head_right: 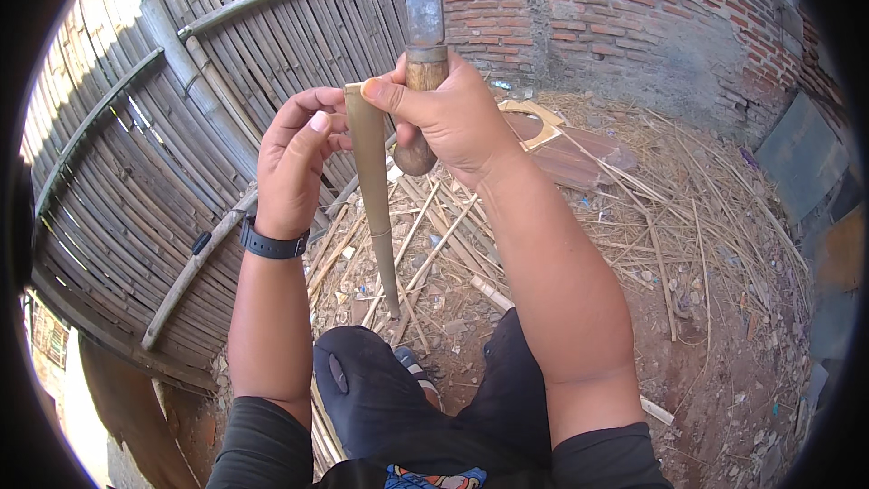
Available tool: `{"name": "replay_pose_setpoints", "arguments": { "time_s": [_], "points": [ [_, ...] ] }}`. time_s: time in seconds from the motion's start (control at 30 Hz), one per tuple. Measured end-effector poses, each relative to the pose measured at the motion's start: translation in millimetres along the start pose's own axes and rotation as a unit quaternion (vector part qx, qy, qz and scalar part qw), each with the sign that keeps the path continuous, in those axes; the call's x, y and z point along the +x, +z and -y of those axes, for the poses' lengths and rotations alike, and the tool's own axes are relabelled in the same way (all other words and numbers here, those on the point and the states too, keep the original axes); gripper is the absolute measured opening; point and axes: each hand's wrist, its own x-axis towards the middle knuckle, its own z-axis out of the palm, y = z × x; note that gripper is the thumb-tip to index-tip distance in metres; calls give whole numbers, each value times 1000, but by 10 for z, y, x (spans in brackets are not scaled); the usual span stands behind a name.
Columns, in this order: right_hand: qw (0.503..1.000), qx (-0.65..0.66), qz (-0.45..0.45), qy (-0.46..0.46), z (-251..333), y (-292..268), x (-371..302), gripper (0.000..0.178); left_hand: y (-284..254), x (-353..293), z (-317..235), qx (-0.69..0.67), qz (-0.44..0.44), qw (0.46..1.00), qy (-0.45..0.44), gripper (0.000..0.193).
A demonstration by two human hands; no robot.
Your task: The person sits on the ground and uses a machete to shave and split a long piece of bamboo. They repeatedly strike the bamboo to remove the outer layer and then split the piece into thinner strips.
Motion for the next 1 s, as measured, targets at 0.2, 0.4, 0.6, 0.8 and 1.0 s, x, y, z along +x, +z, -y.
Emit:
{"name": "replay_pose_setpoints", "arguments": {
  "time_s": [0.2, 0.4, 0.6, 0.8, 1.0],
  "points": [
    [999, -39, -11, -22, -8, 160, 4, 21, 3, 47, -77, 168, -40, 985, 13, 32],
    [999, 2, -5, -44, -72, 112, -31, 20, 38, 6, -69, 147, -52, 988, 20, 27],
    [998, -49, -28, -21, 45, 90, -62, 26, 112, 38, -58, 234, -56, 969, 58, 19],
    [992, -105, -35, 68, 391, 72, -377, 45, -5, 68, -65, 295, -118, 946, 63, 22],
    [971, -69, 4, 228, 624, 141, -777, 47, 18, 107, -31, 346, -131, 924, 96, 23]
  ]
}}
